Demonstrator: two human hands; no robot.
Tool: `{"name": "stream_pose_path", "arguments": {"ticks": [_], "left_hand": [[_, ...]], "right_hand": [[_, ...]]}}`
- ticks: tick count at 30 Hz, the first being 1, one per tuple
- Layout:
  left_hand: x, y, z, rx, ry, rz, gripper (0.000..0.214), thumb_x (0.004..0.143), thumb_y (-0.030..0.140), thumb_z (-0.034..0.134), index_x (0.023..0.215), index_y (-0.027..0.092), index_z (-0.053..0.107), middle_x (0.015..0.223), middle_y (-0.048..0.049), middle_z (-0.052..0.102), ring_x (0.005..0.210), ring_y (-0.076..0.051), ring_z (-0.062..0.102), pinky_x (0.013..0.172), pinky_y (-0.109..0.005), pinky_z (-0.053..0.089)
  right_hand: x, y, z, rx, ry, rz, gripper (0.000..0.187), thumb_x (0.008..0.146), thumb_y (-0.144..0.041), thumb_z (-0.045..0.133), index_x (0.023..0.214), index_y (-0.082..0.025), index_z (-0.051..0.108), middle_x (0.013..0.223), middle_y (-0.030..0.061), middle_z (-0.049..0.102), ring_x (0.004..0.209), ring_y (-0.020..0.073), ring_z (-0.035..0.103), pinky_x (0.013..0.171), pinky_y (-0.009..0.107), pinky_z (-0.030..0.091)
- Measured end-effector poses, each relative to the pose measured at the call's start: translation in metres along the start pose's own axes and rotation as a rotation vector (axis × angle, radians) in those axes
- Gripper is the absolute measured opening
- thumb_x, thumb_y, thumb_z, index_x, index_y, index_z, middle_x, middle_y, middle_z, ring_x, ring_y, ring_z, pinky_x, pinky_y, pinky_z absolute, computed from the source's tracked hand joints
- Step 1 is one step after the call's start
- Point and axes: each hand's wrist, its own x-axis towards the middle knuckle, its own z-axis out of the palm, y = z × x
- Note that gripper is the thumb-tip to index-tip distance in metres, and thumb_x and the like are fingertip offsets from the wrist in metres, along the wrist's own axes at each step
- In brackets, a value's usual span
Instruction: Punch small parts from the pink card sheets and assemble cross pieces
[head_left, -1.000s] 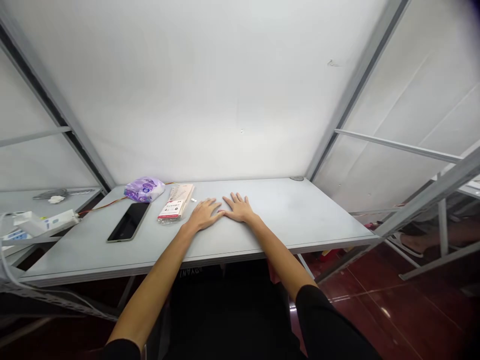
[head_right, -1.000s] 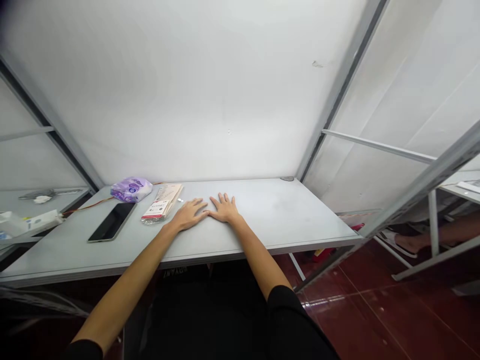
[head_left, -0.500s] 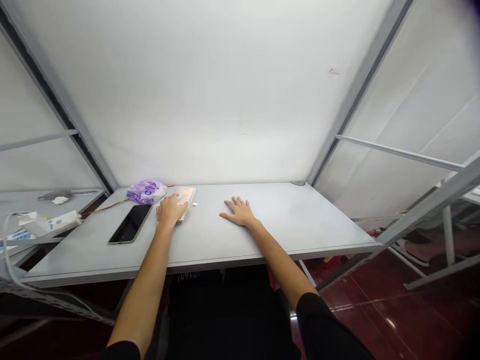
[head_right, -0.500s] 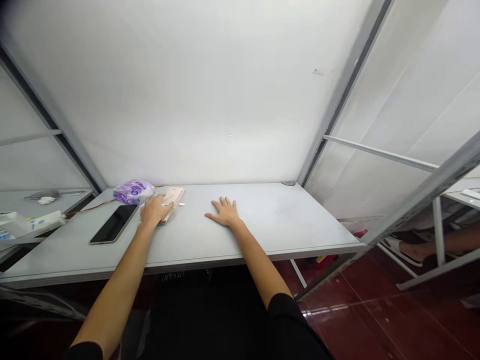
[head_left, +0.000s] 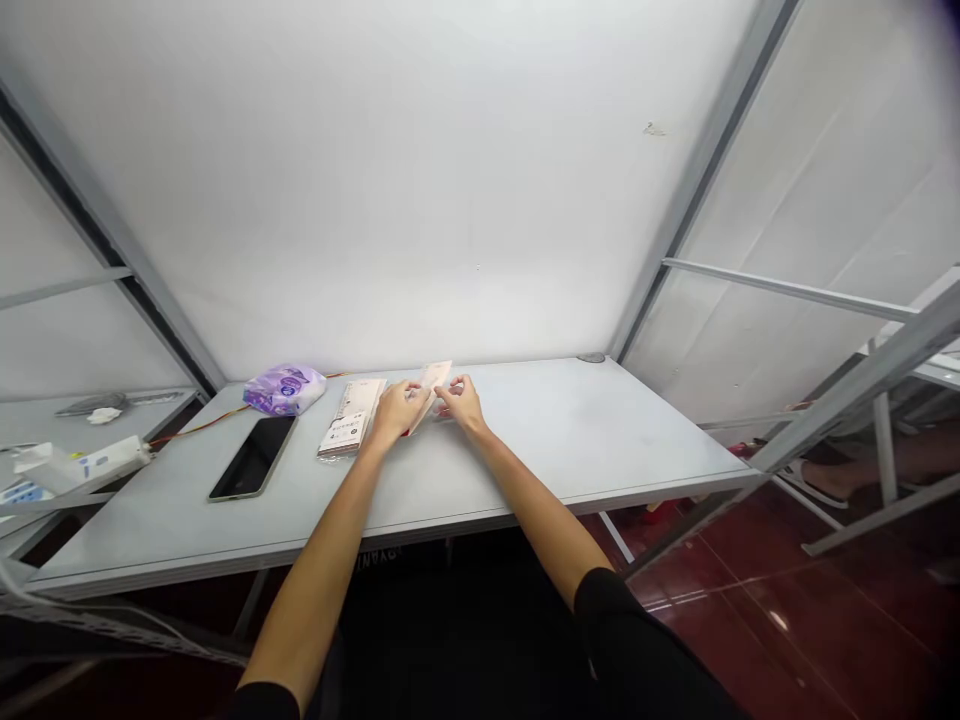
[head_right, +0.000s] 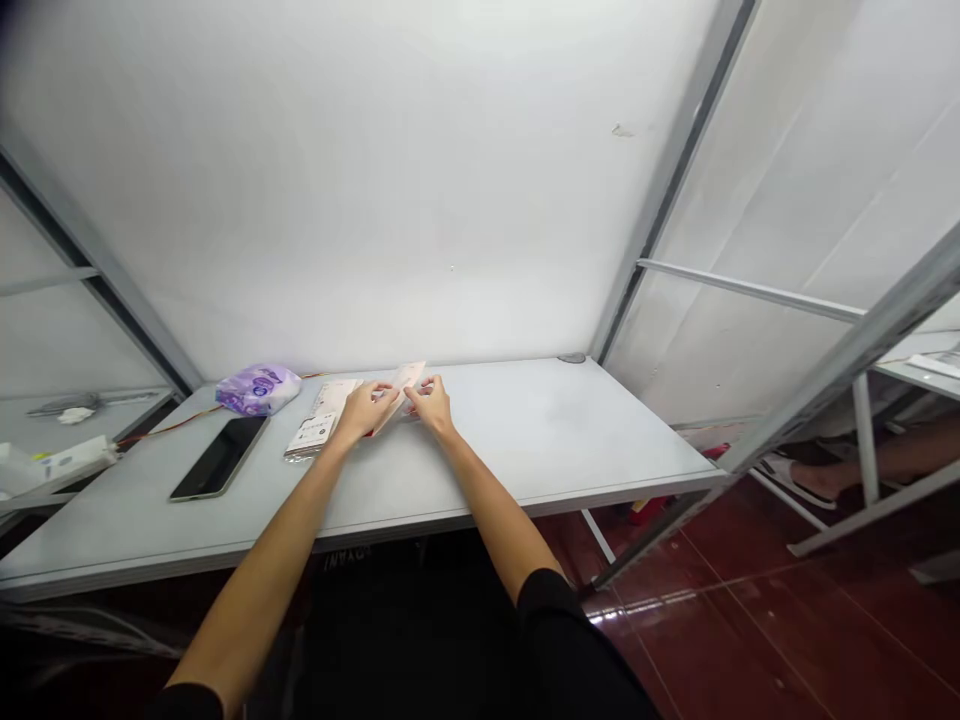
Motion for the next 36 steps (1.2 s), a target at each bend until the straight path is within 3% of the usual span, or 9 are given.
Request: {"name": "stream_pose_path", "arguments": {"ticks": [4,8,17,21,25,28,31,34,36], "left_hand": [[-0.014,-0.006,0.024,-0.091,-0.048,0.144,0.042,0.089,0.050,0.063,0.120,0.022,0.070,0.125,-0.0114,0.069,0.114,-0.028,0.066,0.105,-0.042,0.050],[-0.018,-0.013,0.027,-0.142,-0.026,0.244,0.052,0.081,0.044,0.073,0.129,0.024,0.067,0.135,-0.0099,0.060,0.128,-0.027,0.058,0.114,-0.041,0.044],[-0.015,-0.022,0.016,-0.060,0.181,0.052,0.037,0.081,0.040,0.074,0.114,0.023,0.072,0.139,-0.0114,0.054,0.119,-0.029,0.063,0.112,-0.042,0.046],[-0.015,-0.025,0.011,-0.078,0.284,0.010,0.039,0.083,0.040,0.073,0.117,0.023,0.070,0.143,-0.0125,0.050,0.118,-0.027,0.064,0.112,-0.043,0.046],[-0.014,-0.025,0.015,-0.109,0.333,0.083,0.036,0.083,0.040,0.072,0.115,0.021,0.070,0.138,-0.0137,0.053,0.124,-0.028,0.060,0.113,-0.042,0.046],[-0.015,-0.022,0.018,-0.130,0.307,0.168,0.035,0.085,0.042,0.069,0.112,0.021,0.070,0.130,-0.0128,0.059,0.125,-0.028,0.059,0.113,-0.042,0.046],[-0.019,-0.018,0.020,-0.152,0.132,0.297,0.034,0.086,0.045,0.066,0.112,0.023,0.071,0.125,-0.0097,0.065,0.121,-0.026,0.062,0.112,-0.042,0.047],[-0.023,-0.017,0.022,-0.155,-0.035,0.412,0.036,0.085,0.048,0.068,0.113,0.025,0.072,0.128,-0.0084,0.066,0.123,-0.026,0.062,0.112,-0.043,0.047],[-0.023,-0.019,0.023,-0.190,-0.048,0.422,0.040,0.088,0.050,0.066,0.119,0.026,0.070,0.133,-0.0086,0.065,0.126,-0.027,0.061,0.111,-0.044,0.048]], "right_hand": [[0.003,0.014,-0.008,-0.086,0.038,-0.031,0.041,0.073,-0.040,0.071,0.104,-0.026,0.048,0.082,-0.0027,0.070,0.065,0.0179,0.070,0.064,0.032,0.060],[0.002,0.013,-0.022,-0.175,0.081,-0.070,0.033,0.076,-0.034,0.064,0.105,-0.025,0.051,0.074,-0.0062,0.068,0.063,0.0157,0.069,0.065,0.027,0.057],[0.003,0.002,-0.047,-0.219,0.121,-0.114,0.018,0.086,-0.020,0.048,0.096,-0.020,0.063,0.084,0.0034,0.073,0.059,0.0130,0.069,0.065,0.025,0.056],[0.002,0.004,-0.054,-0.574,0.025,-0.155,0.023,0.088,-0.016,0.050,0.099,-0.022,0.070,0.086,0.0047,0.074,0.069,0.0161,0.069,0.073,0.028,0.054],[-0.002,0.005,-0.051,-0.764,0.040,-0.150,0.007,0.086,-0.024,0.068,0.088,-0.023,0.075,0.082,0.0086,0.071,0.091,0.0255,0.067,0.084,0.035,0.049],[-0.005,-0.001,-0.046,-0.620,0.032,-0.104,0.028,0.091,-0.044,0.068,0.076,-0.020,0.073,0.073,0.0089,0.067,0.085,0.0232,0.065,0.076,0.029,0.049],[-0.008,-0.009,-0.043,-0.326,-0.158,0.024,0.045,0.094,-0.058,0.060,0.077,-0.018,0.071,0.063,0.0051,0.064,0.057,0.0139,0.056,0.055,0.023,0.043],[-0.010,-0.014,-0.042,0.000,-0.365,0.235,0.033,0.089,-0.047,0.068,0.081,-0.015,0.068,0.061,0.0025,0.065,0.040,0.0075,0.040,0.039,0.019,0.028],[-0.009,-0.016,-0.043,0.116,-0.375,0.294,0.018,0.087,-0.032,0.068,0.081,-0.015,0.065,0.061,0.0024,0.066,0.038,0.0068,0.037,0.035,0.019,0.024]]}}
